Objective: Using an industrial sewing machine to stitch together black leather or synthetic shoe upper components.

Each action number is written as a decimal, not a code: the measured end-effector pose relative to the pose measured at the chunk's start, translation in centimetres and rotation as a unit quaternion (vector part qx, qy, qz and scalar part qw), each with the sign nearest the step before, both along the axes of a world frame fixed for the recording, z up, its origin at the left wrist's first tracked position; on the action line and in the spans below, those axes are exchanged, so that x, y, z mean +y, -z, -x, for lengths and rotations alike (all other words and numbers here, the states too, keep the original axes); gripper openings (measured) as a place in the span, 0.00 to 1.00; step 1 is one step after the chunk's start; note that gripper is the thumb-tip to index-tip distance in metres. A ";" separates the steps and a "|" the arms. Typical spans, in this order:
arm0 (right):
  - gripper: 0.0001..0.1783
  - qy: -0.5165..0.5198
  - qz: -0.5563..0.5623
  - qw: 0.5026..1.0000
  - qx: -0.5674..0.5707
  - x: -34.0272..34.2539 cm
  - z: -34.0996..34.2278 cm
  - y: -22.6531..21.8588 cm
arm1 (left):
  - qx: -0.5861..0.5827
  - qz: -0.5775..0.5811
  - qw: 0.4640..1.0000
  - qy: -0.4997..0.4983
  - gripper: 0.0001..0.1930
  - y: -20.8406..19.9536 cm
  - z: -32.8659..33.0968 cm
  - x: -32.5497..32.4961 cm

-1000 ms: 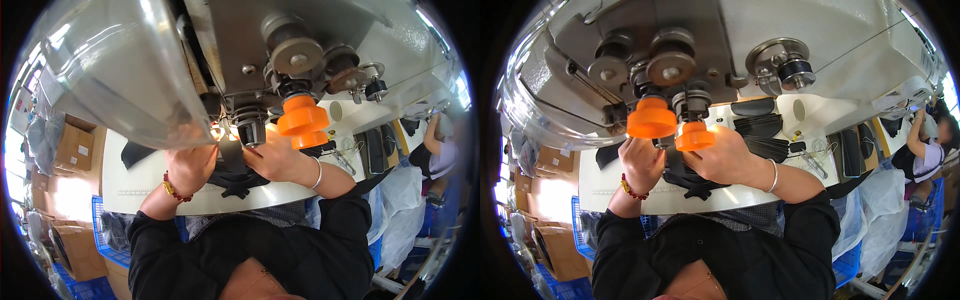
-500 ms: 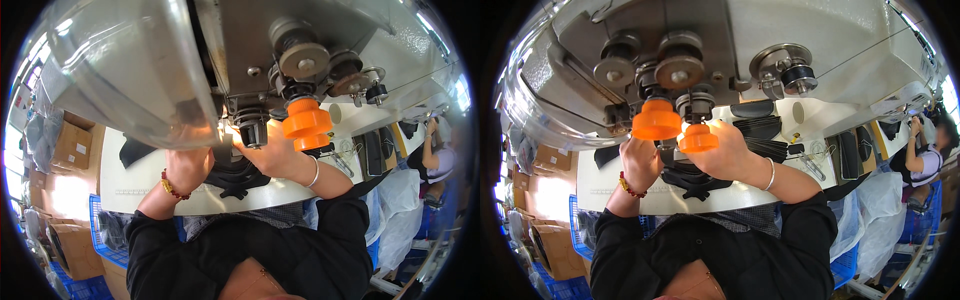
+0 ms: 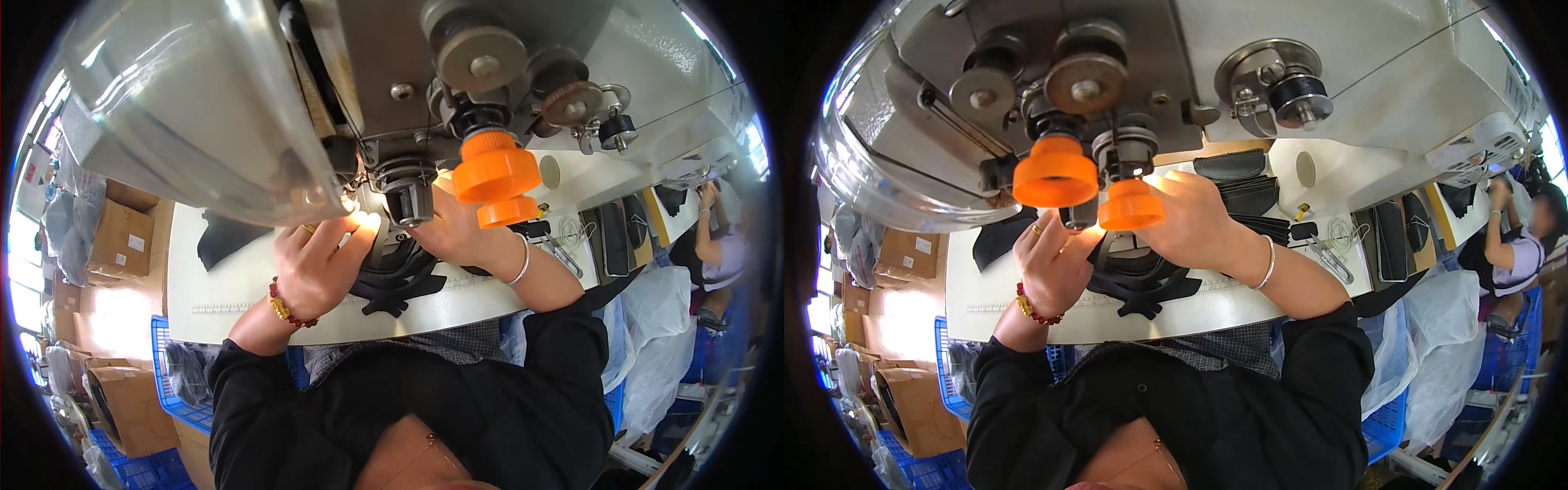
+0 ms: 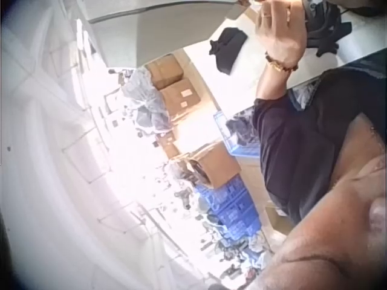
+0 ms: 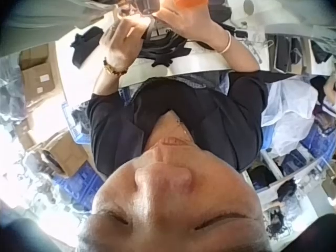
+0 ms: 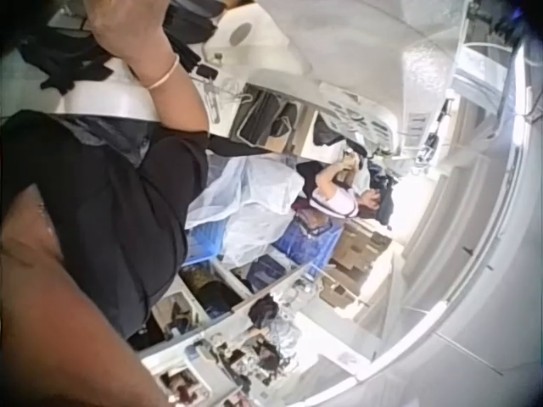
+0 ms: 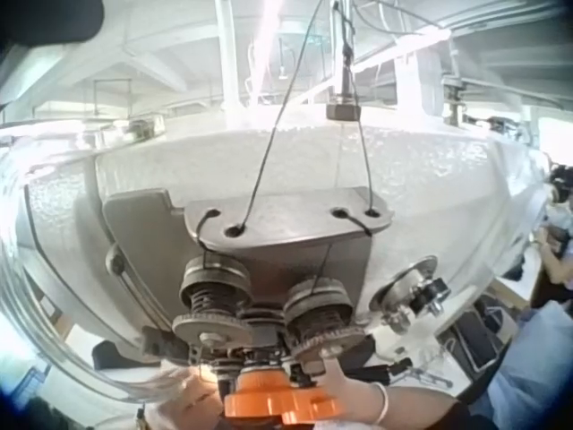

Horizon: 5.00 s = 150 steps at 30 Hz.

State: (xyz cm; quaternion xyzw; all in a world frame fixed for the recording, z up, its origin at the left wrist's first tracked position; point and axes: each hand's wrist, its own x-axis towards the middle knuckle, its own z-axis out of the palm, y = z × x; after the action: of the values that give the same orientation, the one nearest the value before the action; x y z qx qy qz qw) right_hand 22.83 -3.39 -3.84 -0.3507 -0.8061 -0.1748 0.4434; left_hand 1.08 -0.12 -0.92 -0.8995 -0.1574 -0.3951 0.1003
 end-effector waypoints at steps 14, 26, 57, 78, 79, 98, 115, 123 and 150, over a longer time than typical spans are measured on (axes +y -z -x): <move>0.16 -0.046 0.050 0.997 -0.030 -0.2 -1.2 -0.8 | 0.010 -0.030 0.999 -0.009 0.11 -0.4 -0.4 -0.2; 0.16 0.029 0.016 0.998 -0.056 -0.2 -0.8 -1.2 | -0.052 -0.023 0.997 -0.051 0.12 1.8 -0.3 2.1; 0.14 0.126 -0.007 0.986 -0.110 -1.7 1.1 -1.1 | -0.010 0.098 0.994 -0.043 0.15 0.7 0.5 1.7; 0.12 0.100 0.039 0.988 -0.113 -3.3 -0.1 -3.5 | -0.105 0.133 0.983 0.065 0.05 -1.1 0.3 3.7; 0.12 0.106 0.045 0.987 -0.112 -4.2 -0.5 -4.4 | -0.192 0.273 0.932 0.140 0.07 0.3 0.5 4.8; 0.28 0.370 0.285 0.884 -0.013 -11.5 -1.0 7.4 | 0.004 0.050 0.995 -0.082 0.08 9.2 6.4 21.4; 0.26 0.398 0.296 0.868 -0.018 -11.4 0.1 7.8 | -0.095 0.418 0.851 -0.305 0.06 11.2 24.7 13.0; 0.26 0.403 0.297 0.865 -0.014 -11.1 -0.3 8.0 | -0.040 0.130 0.967 -0.216 0.08 7.3 12.7 4.7; 0.16 0.295 0.365 0.882 0.040 -9.7 -3.4 7.4 | 0.255 0.170 0.952 0.009 0.05 8.3 4.8 -1.4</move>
State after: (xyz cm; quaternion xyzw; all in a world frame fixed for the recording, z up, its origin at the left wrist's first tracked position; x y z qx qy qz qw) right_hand 26.24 -13.13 -11.25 -0.7164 -0.6534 0.0236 0.2436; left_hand -3.76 -1.48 -9.26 -0.9754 -0.1834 -0.1208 -0.0213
